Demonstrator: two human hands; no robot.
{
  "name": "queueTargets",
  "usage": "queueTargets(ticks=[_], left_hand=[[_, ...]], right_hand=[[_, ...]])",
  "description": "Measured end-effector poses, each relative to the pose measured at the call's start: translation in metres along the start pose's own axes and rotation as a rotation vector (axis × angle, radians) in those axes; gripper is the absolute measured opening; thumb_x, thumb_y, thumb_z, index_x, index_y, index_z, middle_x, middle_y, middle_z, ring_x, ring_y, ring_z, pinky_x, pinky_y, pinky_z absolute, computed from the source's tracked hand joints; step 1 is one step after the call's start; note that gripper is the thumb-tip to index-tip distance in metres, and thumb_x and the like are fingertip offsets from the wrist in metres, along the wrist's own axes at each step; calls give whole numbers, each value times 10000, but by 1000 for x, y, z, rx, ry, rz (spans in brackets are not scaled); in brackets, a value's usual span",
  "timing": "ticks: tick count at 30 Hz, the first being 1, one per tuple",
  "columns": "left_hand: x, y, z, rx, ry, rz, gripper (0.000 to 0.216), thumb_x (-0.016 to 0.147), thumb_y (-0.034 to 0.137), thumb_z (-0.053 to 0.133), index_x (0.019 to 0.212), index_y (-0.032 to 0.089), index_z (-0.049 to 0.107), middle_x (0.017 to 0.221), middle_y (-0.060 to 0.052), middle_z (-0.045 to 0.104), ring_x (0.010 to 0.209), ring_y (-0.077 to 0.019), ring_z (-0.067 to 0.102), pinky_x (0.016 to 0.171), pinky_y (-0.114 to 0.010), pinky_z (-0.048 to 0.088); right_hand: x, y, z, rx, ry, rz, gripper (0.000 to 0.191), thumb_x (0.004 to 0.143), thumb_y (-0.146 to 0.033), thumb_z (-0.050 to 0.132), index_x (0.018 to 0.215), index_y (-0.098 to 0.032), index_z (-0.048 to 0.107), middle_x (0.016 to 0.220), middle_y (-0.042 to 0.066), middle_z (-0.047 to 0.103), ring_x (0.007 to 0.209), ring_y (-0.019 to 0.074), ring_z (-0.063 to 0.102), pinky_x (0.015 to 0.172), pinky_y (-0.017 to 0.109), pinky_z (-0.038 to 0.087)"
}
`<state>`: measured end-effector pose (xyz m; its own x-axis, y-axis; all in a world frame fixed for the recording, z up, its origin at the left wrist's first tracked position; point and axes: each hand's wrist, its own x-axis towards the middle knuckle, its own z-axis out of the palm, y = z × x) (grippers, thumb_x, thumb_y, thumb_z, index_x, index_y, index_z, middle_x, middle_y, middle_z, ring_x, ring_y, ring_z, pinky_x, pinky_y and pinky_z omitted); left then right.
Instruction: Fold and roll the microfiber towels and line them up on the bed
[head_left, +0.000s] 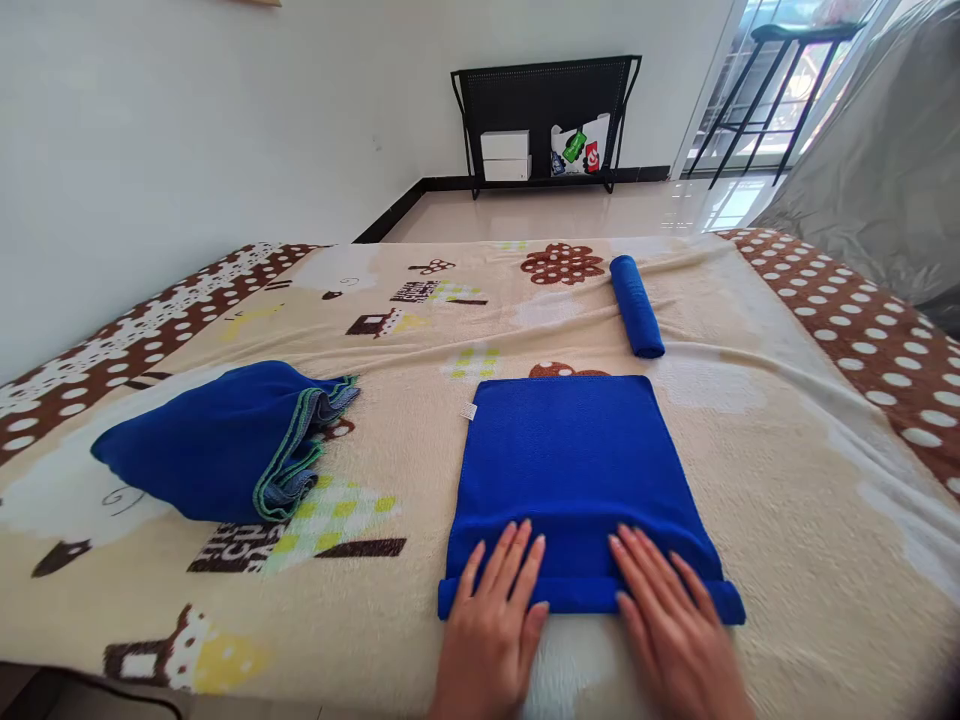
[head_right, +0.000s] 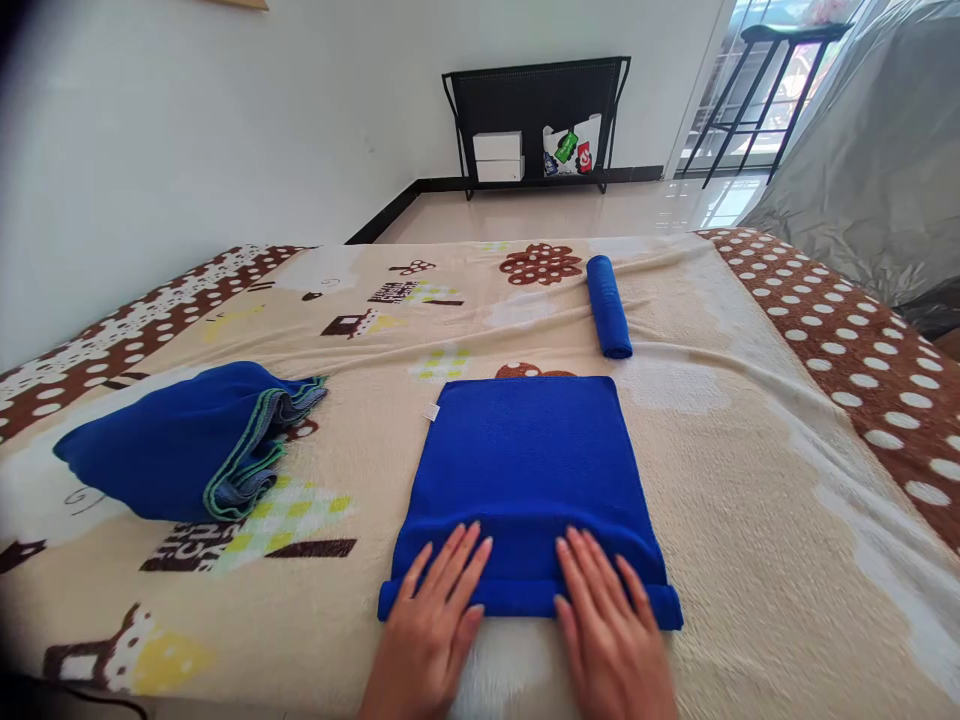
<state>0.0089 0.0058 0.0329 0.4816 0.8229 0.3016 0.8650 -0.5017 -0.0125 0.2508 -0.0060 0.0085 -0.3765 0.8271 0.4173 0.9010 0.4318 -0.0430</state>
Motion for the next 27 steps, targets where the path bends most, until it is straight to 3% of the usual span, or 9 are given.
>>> queueTargets(ticks=[3,7,10,14,20,23,27], left_hand=[[-18,-25,-1,63,-46,-106,557,988,250,446,1532,180,348,1577,-43,404,1479,-203,317,1228,-387,118],[-34,-51,-6,37,-21,-71,530,986,184,448,1512,185,385,1527,-52,482,1462,-219,352,1228,-438,80],[-43,-60,-14,-18,97,-32,492,956,113,506,1441,192,488,1468,-95,549,1409,-234,436,1185,-445,173],[-58,-65,-26,-112,197,-60,444,915,89,593,1335,235,588,1304,-93,665,1266,-235,557,1053,-397,331],[-60,-76,-25,-229,83,-85,332,927,182,594,1253,241,597,1122,-60,676,1101,-215,589,959,-340,395],[-57,-78,-25,-294,73,-147,196,922,199,596,1110,254,612,1031,-42,643,1028,-205,576,912,-323,418],[-56,-75,-30,-381,-33,-246,73,959,250,528,1006,252,584,1012,-38,619,1000,-208,561,870,-328,440]], right_hand=[[-24,36,-4,-34,-43,170,588,998,-356,371,1545,-145,324,1542,76,422,1414,243,409,1170,437,222],[-45,66,-9,-7,-115,156,582,1008,-340,334,1561,-166,286,1560,77,397,1432,254,384,1156,445,217],[-54,77,-16,34,-90,155,571,996,-300,356,1555,-196,303,1556,93,402,1428,283,387,1096,455,265],[-64,84,-30,117,47,139,530,949,-264,452,1477,-313,433,1482,72,498,1309,301,510,996,456,333],[-68,90,-22,231,-34,185,398,953,-381,528,1342,-304,549,1264,59,608,1165,250,558,936,394,393],[-68,94,-15,248,-14,260,302,935,-455,559,1177,-281,604,1143,53,623,1081,235,572,905,382,407],[-67,98,-17,295,-40,278,246,944,-453,539,1090,-263,598,1112,50,626,1068,219,571,892,359,426]])
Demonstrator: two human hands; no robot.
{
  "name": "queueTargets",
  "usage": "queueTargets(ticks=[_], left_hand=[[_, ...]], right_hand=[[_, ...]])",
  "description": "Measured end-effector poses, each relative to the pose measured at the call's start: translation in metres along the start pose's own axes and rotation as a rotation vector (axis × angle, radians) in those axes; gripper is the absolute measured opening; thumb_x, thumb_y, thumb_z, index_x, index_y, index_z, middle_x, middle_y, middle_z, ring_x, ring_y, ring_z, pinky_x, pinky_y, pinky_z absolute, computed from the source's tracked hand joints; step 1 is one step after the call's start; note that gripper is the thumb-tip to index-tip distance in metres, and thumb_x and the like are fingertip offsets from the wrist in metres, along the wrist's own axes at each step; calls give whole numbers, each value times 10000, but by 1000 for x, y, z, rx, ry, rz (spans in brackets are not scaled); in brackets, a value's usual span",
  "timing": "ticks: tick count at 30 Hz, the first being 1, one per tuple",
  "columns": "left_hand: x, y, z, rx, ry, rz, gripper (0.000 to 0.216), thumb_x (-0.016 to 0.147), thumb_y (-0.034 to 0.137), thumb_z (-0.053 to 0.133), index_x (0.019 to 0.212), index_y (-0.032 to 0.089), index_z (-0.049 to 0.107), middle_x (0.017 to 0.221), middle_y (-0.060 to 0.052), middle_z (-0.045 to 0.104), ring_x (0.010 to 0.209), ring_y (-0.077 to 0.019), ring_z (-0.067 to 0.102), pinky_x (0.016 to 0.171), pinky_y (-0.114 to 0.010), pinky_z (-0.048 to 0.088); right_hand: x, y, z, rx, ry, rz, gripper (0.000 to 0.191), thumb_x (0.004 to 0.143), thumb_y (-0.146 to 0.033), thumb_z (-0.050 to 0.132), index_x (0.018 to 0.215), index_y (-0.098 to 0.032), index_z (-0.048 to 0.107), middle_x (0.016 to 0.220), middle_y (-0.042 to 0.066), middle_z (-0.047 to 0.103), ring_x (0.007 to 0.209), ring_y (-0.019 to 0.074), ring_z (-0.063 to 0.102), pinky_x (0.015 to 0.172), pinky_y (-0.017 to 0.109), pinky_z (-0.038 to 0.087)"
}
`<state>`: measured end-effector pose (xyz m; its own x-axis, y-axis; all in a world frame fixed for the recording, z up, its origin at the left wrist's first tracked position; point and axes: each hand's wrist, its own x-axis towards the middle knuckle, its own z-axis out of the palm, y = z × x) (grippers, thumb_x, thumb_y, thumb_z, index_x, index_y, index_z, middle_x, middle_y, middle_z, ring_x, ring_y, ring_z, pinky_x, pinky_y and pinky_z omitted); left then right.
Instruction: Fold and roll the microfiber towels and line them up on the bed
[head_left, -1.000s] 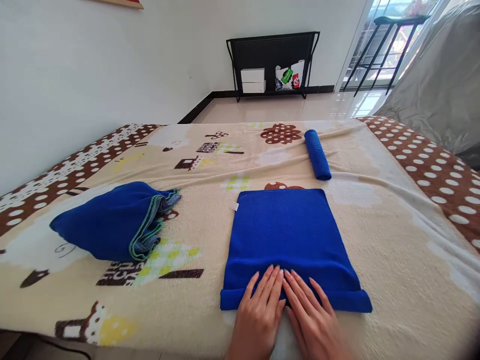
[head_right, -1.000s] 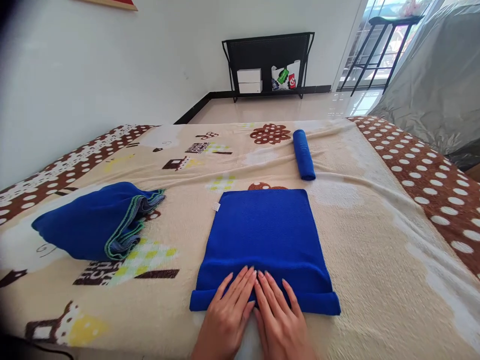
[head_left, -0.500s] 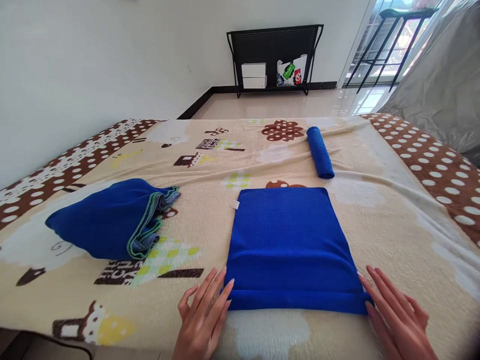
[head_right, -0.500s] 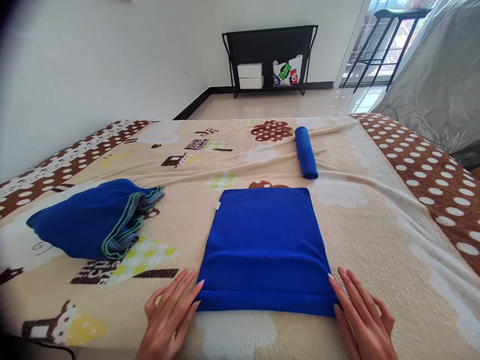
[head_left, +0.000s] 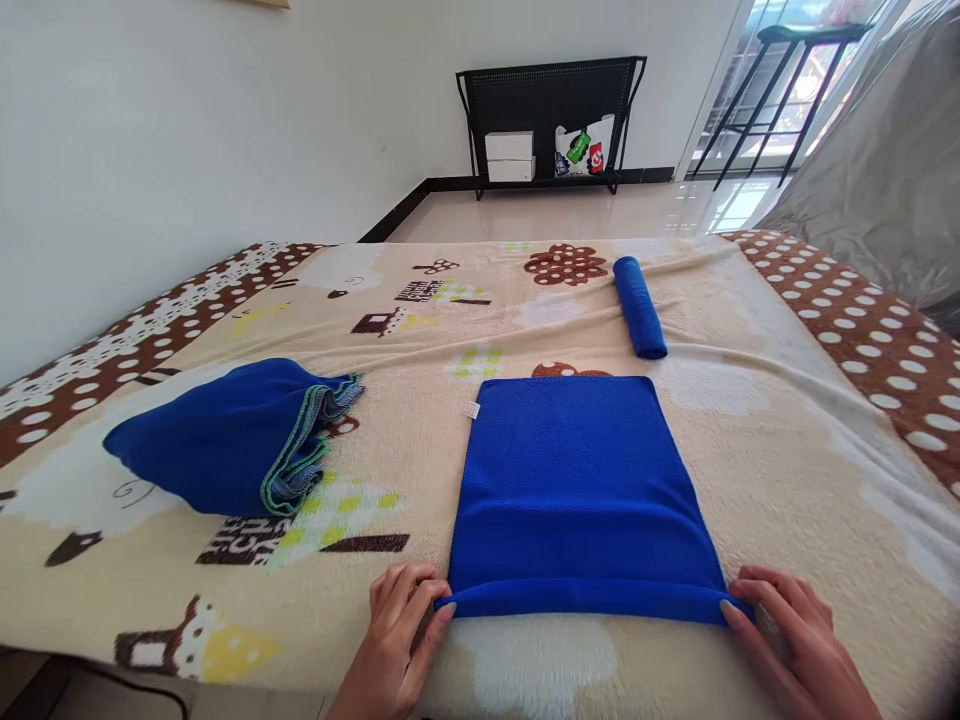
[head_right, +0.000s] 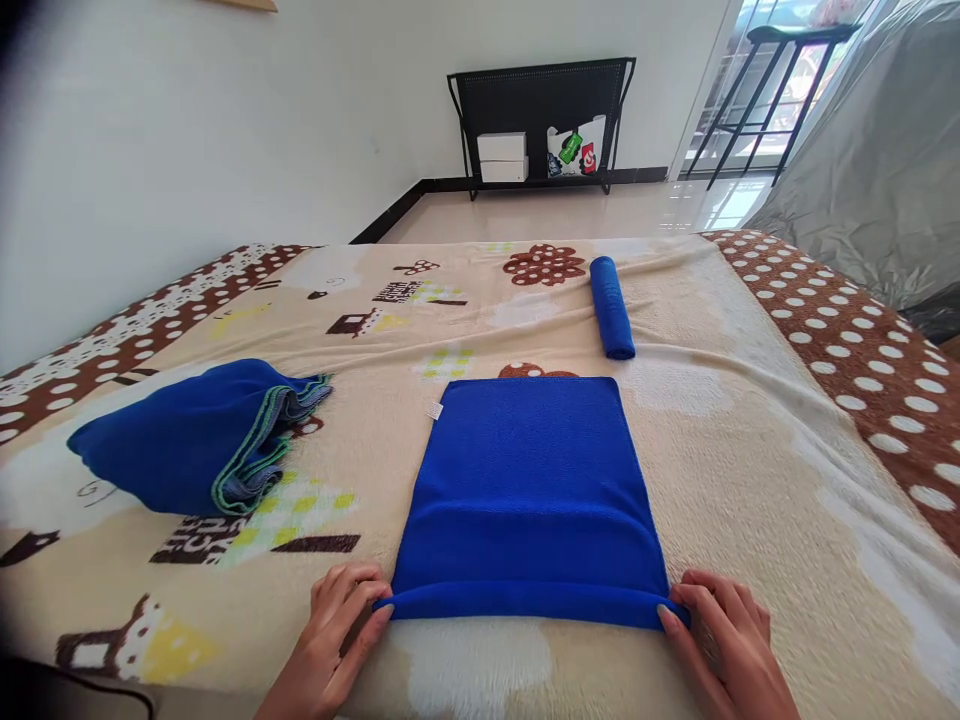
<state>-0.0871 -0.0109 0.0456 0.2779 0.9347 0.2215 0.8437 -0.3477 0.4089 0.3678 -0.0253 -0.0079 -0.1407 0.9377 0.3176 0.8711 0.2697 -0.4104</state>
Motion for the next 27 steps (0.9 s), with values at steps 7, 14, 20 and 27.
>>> queueTargets(ticks=[7,14,20,27], left_hand=[[7,3,17,157,120,-24,111,949,244,533,1045,238,589,1040,-49,639,996,-219,593,876,-357,423],[1,5,20,234,223,214,300,904,25,520,1070,244,641,1002,-34,716,951,-188,643,911,-356,387],[-3,2,6,213,107,189,340,909,101,565,1213,248,606,1159,-37,725,1074,-209,640,968,-377,354],[10,-5,3,173,151,220,272,950,107,508,1137,265,626,1038,5,746,959,-157,678,914,-308,403]], right_hand=[[5,-2,6,-147,81,-38,299,914,-504,558,1040,-243,632,1087,76,651,999,241,606,825,370,421],[-5,0,8,-168,139,-233,265,913,-298,607,1173,-311,660,1086,18,698,965,188,648,893,358,394],[-8,8,0,-137,29,-240,414,907,-332,611,1321,-331,599,1179,24,674,1069,205,626,926,354,407],[8,7,1,-144,105,-200,267,944,-389,570,1164,-307,696,1073,44,666,980,196,635,903,367,410]])
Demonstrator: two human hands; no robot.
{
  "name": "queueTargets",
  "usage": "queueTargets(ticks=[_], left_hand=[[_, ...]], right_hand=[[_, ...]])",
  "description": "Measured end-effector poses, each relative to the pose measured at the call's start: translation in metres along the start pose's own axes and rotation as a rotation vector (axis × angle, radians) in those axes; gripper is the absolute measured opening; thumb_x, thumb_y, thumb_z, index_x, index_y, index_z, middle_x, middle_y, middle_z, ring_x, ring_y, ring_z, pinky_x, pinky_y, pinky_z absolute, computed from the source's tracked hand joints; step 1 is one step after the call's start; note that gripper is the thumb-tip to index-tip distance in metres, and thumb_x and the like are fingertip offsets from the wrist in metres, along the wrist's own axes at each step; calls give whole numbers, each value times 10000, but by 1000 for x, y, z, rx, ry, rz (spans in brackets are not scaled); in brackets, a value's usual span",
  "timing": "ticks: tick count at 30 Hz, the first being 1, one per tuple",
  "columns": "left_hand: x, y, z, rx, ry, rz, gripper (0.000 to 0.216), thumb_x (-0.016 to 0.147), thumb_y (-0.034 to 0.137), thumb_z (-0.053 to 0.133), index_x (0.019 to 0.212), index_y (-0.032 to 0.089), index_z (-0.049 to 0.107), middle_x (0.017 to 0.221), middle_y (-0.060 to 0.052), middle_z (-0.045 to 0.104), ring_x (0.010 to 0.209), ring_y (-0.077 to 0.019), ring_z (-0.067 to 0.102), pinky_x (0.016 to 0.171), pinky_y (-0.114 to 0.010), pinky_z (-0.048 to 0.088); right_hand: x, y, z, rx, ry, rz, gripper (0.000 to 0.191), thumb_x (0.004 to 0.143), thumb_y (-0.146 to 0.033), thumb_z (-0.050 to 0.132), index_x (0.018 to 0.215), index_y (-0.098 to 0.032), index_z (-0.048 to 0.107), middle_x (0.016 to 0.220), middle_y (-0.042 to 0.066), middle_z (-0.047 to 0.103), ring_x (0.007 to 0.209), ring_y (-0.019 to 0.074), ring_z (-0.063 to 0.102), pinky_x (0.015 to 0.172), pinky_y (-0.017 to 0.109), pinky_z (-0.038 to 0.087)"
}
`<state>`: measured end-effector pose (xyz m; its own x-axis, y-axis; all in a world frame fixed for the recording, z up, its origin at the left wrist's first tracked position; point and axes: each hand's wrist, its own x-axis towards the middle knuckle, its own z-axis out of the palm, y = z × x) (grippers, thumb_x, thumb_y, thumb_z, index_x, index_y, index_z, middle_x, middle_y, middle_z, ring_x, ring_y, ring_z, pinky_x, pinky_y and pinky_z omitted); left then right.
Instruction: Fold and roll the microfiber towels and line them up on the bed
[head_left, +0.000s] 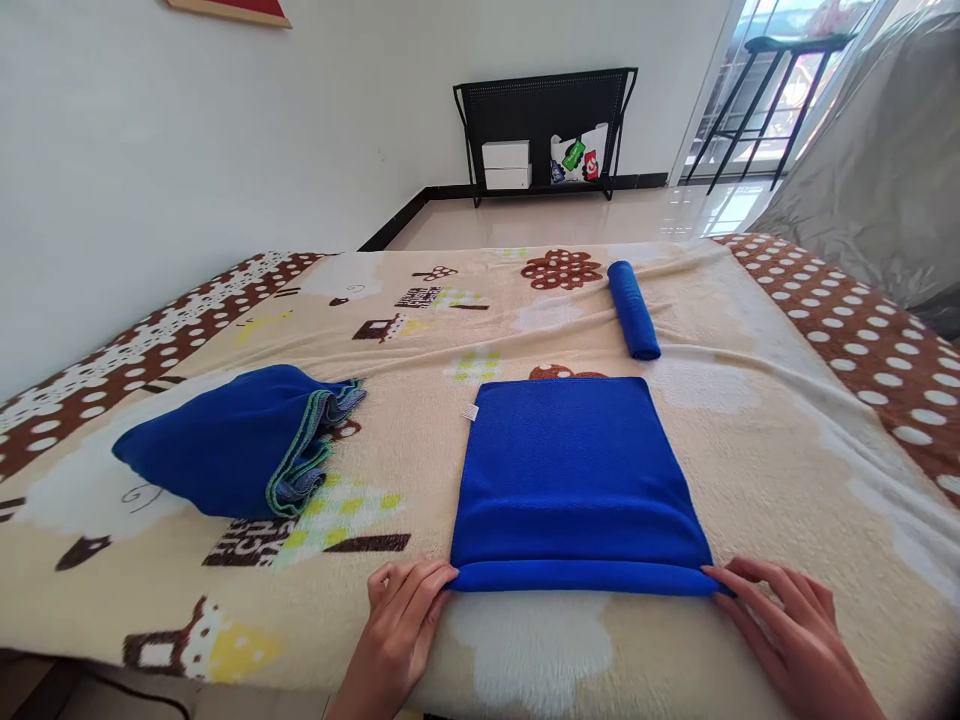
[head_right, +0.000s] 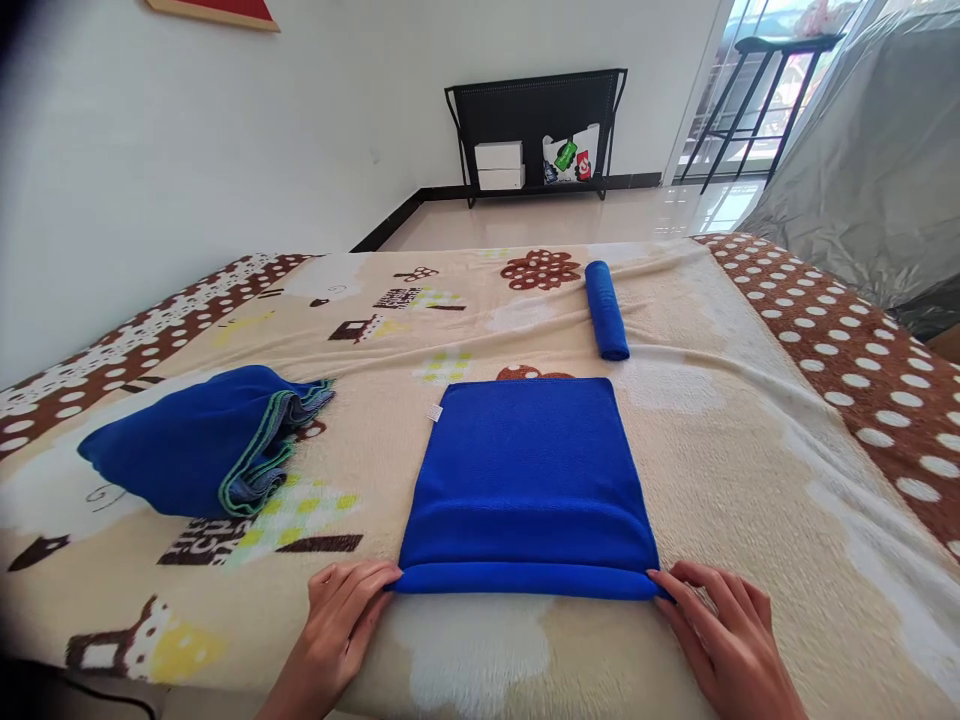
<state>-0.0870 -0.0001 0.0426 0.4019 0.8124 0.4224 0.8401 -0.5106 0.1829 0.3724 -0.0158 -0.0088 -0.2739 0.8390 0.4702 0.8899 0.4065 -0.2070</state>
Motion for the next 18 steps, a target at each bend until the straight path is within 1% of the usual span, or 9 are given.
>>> queueTargets(ticks=[4,7,10,12,14,16,17,18], left_hand=[[-4,4,-11,-87,-18,-38,294,951,69,491,1128,268,614,1034,-15,724,965,-170,648,917,-323,415],[-15,7,-20,-209,-87,-86,319,936,52,471,1141,267,587,1021,-33,697,945,-176,627,871,-300,460],[-20,6,-24,-299,-162,-167,269,932,113,471,1146,254,551,1001,-54,676,908,-193,610,789,-277,503],[-16,9,-20,-247,-166,-192,243,928,154,485,1141,252,549,976,-44,673,893,-200,609,800,-295,497],[-7,17,-9,-90,-79,-202,243,909,142,496,1117,244,569,985,-41,677,916,-209,616,865,-344,458],[5,36,8,87,80,-235,270,887,90,498,1093,231,601,1055,-66,684,985,-233,613,935,-408,395],[12,48,17,142,160,-256,285,882,68,500,1086,227,619,1098,-81,684,1020,-244,608,960,-435,368],[18,63,26,159,218,-264,297,883,56,506,1087,227,635,1134,-92,683,1050,-251,605,978,-451,351]], right_hand=[[-8,6,-8,3,-20,-44,252,949,-372,556,1160,-326,685,1087,28,666,986,185,638,899,357,405],[-22,9,-14,34,-96,-44,267,941,-367,553,1179,-330,668,1142,38,646,1026,197,627,903,353,424],[-29,8,-16,61,-173,-19,264,937,-357,540,1161,-295,664,1205,59,625,1070,218,610,909,346,450],[-25,1,-14,34,-164,-4,244,948,-363,505,1105,-275,670,1227,65,623,1062,228,606,894,364,449],[-15,-11,-9,-72,-72,61,249,947,-369,484,1064,-253,672,1261,89,618,1030,260,605,875,419,425],[-1,-33,-3,-204,65,161,239,926,-328,508,1070,-227,669,1294,133,606,991,290,604,870,467,396],[6,-46,1,-232,128,174,233,910,-286,526,1086,-221,666,1285,144,613,980,291,609,878,474,387],[14,-60,6,-216,163,141,244,895,-238,539,1104,-226,663,1264,137,630,984,281,618,894,464,384]])
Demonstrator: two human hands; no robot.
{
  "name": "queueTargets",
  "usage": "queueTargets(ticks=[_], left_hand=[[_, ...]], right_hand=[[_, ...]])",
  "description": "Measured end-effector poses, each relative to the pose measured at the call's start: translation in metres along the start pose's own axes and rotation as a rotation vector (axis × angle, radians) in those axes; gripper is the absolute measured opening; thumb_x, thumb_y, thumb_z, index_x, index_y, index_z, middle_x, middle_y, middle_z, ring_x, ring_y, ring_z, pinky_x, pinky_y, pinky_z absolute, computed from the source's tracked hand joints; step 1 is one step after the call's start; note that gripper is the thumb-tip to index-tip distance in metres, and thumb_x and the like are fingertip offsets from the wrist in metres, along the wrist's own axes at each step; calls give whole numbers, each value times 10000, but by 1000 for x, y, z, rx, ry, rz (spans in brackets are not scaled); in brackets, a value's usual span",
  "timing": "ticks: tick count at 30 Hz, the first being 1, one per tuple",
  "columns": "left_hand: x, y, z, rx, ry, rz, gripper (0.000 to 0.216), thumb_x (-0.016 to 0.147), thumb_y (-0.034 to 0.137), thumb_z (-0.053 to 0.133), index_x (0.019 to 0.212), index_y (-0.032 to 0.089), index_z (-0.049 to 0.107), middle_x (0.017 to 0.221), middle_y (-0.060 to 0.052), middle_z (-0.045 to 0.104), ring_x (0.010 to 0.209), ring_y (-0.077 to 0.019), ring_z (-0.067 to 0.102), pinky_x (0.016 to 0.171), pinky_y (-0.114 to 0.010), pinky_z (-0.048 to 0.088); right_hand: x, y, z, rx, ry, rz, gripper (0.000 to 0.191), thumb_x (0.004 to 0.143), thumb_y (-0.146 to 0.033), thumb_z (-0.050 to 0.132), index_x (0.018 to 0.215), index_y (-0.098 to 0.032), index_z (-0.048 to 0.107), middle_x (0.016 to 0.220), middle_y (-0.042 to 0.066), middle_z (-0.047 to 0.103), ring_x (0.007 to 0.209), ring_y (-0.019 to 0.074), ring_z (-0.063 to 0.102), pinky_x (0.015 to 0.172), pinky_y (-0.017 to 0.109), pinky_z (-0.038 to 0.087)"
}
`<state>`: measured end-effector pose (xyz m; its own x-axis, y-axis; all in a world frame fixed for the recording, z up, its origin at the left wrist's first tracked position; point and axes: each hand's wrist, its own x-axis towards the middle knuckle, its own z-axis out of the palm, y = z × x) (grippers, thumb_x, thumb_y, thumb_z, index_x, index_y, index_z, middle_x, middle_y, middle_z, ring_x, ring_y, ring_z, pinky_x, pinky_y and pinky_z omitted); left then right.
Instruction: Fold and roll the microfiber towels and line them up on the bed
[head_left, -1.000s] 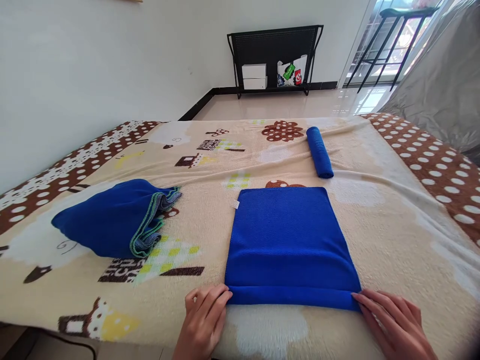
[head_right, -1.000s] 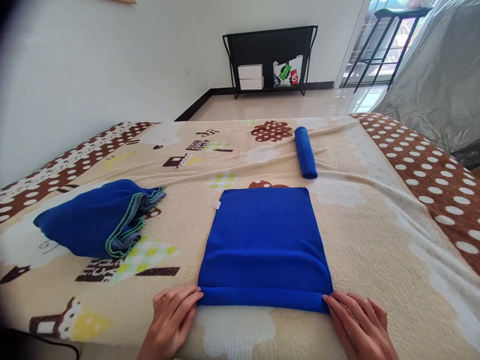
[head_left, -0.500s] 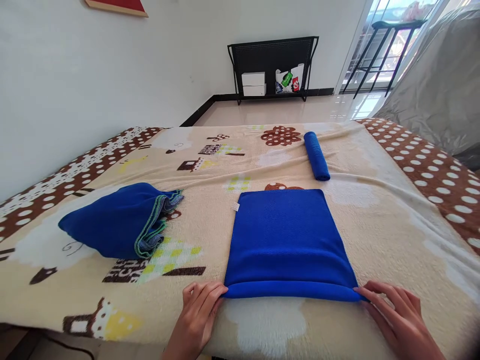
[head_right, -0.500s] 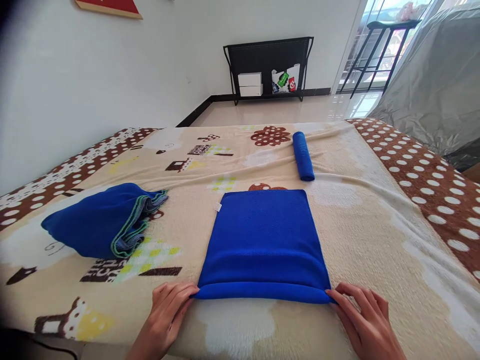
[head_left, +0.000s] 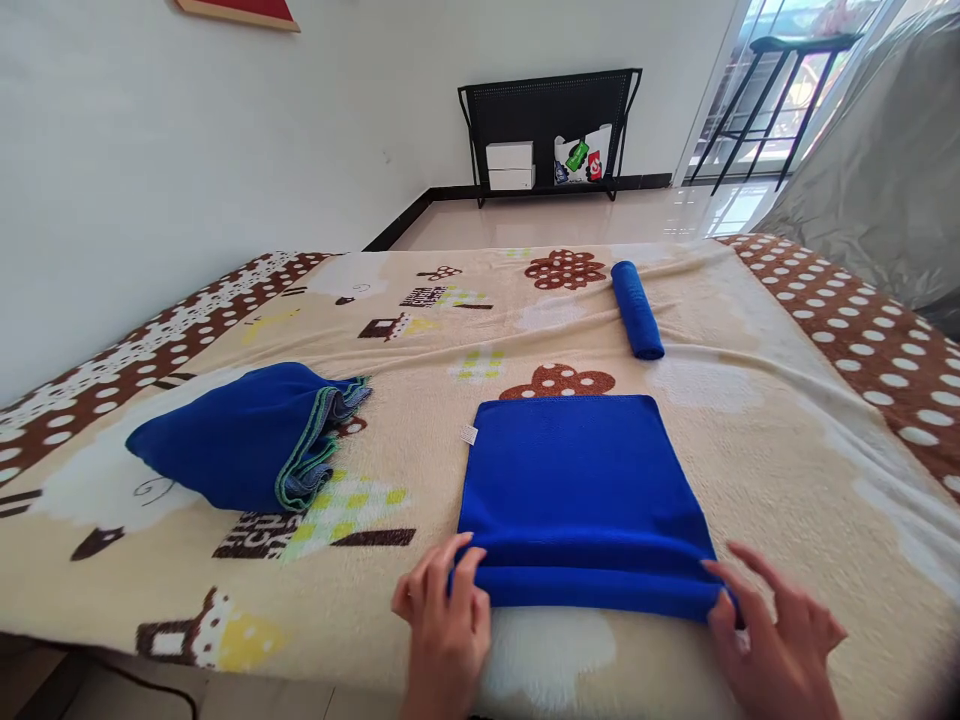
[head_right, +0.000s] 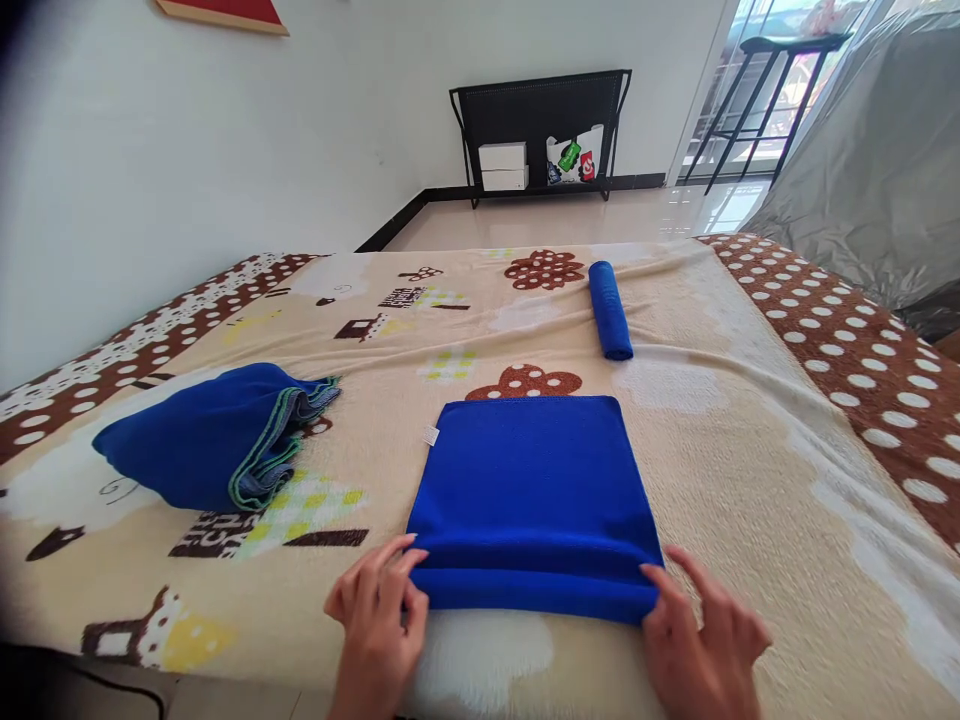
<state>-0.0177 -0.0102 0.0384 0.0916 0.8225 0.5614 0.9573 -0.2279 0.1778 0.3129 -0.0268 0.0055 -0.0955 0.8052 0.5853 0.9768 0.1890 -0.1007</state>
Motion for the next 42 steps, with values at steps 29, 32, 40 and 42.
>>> queueTargets(ticks=[29,32,40,42], left_hand=[[17,-13,15,192,-339,181,580,1001,339,460,1545,205,310,1551,-47,440,1413,-221,435,1157,-451,309],[22,-10,10,219,-305,199,525,999,287,442,1511,189,382,1522,-58,480,1401,-223,449,1226,-495,140],[50,59,36,22,-389,337,513,1005,304,396,1503,184,398,1551,-19,437,1421,-176,423,1129,-379,369],[48,44,38,41,-404,266,542,1007,334,410,1528,195,349,1558,-34,425,1418,-201,431,1115,-415,390]], right_hand=[[39,-19,24,5,-249,-80,604,1026,-472,356,1544,-164,324,1529,85,436,1388,232,453,1147,443,283],[38,-13,20,-3,-214,-81,583,1021,-432,377,1532,-152,345,1514,99,452,1386,254,455,1184,505,217],[67,-70,26,92,-298,-313,509,1007,-331,426,1497,-194,399,1543,22,407,1424,174,400,1172,390,249],[64,-56,32,63,-294,-223,543,1015,-412,412,1518,-212,367,1548,23,400,1423,189,403,1151,400,272]])
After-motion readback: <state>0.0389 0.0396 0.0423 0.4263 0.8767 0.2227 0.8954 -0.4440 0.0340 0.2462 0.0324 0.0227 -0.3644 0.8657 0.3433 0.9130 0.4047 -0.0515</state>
